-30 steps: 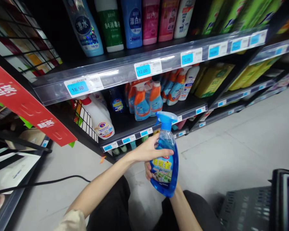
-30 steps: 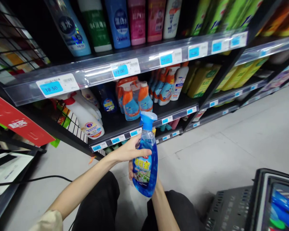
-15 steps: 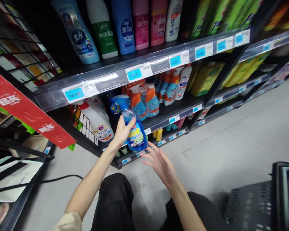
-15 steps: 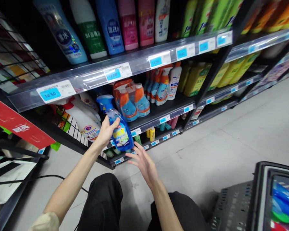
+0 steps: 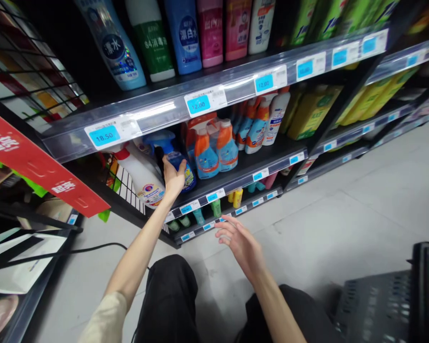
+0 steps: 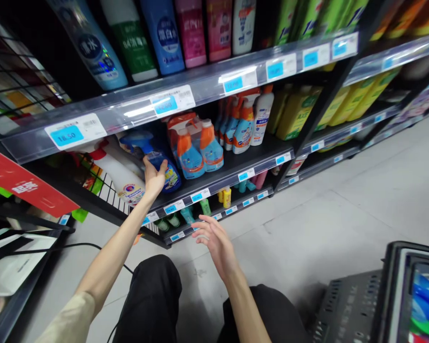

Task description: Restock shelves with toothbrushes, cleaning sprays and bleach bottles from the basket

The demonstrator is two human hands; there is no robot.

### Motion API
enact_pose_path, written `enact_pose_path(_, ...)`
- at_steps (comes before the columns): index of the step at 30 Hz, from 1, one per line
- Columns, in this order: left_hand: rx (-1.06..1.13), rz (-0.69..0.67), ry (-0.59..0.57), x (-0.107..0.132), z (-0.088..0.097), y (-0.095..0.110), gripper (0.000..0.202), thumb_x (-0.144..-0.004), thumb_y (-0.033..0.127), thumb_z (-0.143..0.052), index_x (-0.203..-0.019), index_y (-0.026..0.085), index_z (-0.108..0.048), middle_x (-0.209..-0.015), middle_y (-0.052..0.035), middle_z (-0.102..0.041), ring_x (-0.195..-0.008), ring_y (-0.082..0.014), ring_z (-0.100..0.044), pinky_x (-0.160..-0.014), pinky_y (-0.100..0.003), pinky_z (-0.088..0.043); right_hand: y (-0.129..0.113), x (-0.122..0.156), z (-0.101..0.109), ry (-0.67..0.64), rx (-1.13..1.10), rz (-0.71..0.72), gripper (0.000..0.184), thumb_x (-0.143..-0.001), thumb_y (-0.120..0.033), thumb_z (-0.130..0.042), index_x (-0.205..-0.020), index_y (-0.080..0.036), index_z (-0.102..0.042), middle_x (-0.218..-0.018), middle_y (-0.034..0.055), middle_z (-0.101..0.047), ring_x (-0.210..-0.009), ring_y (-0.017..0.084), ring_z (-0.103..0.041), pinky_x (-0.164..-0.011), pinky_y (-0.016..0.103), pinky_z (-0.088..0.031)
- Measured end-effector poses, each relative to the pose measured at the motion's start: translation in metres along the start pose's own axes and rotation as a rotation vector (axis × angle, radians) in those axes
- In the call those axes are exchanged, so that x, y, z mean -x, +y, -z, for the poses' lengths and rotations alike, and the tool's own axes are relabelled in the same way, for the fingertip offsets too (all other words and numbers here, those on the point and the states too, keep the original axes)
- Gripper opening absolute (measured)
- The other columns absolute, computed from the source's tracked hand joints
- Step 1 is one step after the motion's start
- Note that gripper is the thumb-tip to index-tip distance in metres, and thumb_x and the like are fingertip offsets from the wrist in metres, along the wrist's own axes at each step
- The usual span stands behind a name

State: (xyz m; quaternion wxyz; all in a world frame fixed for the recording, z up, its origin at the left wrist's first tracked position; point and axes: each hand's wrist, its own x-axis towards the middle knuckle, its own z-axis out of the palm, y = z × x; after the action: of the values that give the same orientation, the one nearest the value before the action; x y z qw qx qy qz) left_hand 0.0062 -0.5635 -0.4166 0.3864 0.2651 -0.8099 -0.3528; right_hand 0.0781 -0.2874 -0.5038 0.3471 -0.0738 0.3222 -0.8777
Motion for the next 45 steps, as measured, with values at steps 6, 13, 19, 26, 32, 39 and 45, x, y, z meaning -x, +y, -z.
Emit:
enact_pose_path(6, -0.032, -0.105, -0.06, -0.005, -0.006, -0.02, 0.073, -0.091, 0.043, -0.068, -0.15, 0.016, -0.035, -0.148, -0.0209, -0.057, -0.147, -0.0336, -0.051, -0.128, -0.051, -0.038, -0.002, -0.001, 0.005, 0.056, -0.067, 0.037, 0.043, -0.086, -0.049, -0.079, -0.117, -0.019, -0.077, -0.107, 0.0111, -0.076, -0.087, 0.021, -0.067, -0.076, 0.031, -0.052)
enact_pose_path(13, -0.18, -0.098, -0.102, 0.0, -0.007, -0.035, 0.088, -0.067, 0.02, -0.081, -0.146, 0.013, -0.041, -0.143, -0.0208, -0.052, -0.142, -0.0407, -0.049, -0.127, -0.055, -0.037, -0.006, -0.003, 0.007, 0.076, -0.063, 0.043, 0.04, -0.085, -0.045, -0.078, -0.115, -0.02, -0.078, -0.103, 0.0104, -0.076, -0.086, 0.022, -0.065, -0.076, 0.033, -0.05)
enact_pose_path(19, -0.14, -0.089, -0.101, -0.018, -0.012, -0.048, 0.079, -0.072, 0.013, -0.074, -0.145, 0.017, -0.043, -0.14, -0.0183, -0.049, -0.144, -0.039, -0.045, -0.127, -0.056, -0.034, -0.006, -0.001, 0.007, 0.084, -0.036, 0.055, 0.028, -0.087, -0.043, -0.074, -0.103, -0.02, -0.08, -0.101, 0.0118, -0.076, -0.087, 0.025, -0.064, -0.077, 0.038, -0.048)
enact_pose_path(26, -0.12, 0.048, -0.049, -0.047, -0.019, -0.046, 0.082, -0.075, 0.007, -0.078, -0.15, 0.014, -0.043, -0.168, -0.0232, -0.019, -0.162, -0.0343, -0.019, -0.134, -0.042, -0.017, -0.005, 0.0, 0.006, 0.071, -0.03, 0.048, 0.029, -0.086, -0.044, -0.075, -0.104, -0.021, -0.08, -0.101, 0.0115, -0.076, -0.087, 0.025, -0.064, -0.078, 0.039, -0.047)
enact_pose_path(32, -0.094, 0.086, -0.067, -0.055, -0.023, -0.039, 0.087, -0.08, 0.002, -0.071, -0.159, 0.009, -0.034, -0.175, -0.0251, -0.006, -0.164, -0.0326, -0.017, -0.134, -0.036, -0.016, -0.005, -0.003, 0.005, 0.055, -0.01, 0.037, 0.03, -0.085, -0.044, -0.075, -0.101, -0.02, -0.081, -0.1, 0.0125, -0.075, -0.088, 0.027, -0.063, -0.08, 0.04, -0.046)
enact_pose_path(39, -0.114, 0.077, -0.035, -0.053, -0.027, -0.041, 0.093, -0.079, 0.002, -0.07, -0.162, 0.007, -0.026, -0.174, -0.0286, -0.006, -0.165, -0.0326, -0.013, -0.136, -0.04, -0.014, -0.005, -0.004, 0.007, 0.037, 0.017, 0.032, 0.032, -0.086, -0.045, -0.073, -0.104, -0.02, -0.08, -0.103, 0.0134, -0.075, -0.089, 0.028, -0.063, -0.08, 0.04, -0.046)
enact_pose_path(45, -0.11, 0.062, -0.016, -0.035, -0.032, -0.032, 0.113, -0.066, -0.008, -0.058, -0.167, 0.003, -0.008, -0.176, -0.0255, 0.007, -0.167, -0.0325, 0.004, -0.138, -0.044, -0.003, -0.007, 0.0, 0.011, 0.058, 0.029, 0.032, 0.031, -0.085, -0.042, -0.073, -0.106, -0.02, -0.08, -0.102, 0.0127, -0.075, -0.088, 0.027, -0.063, -0.079, 0.04, -0.046)
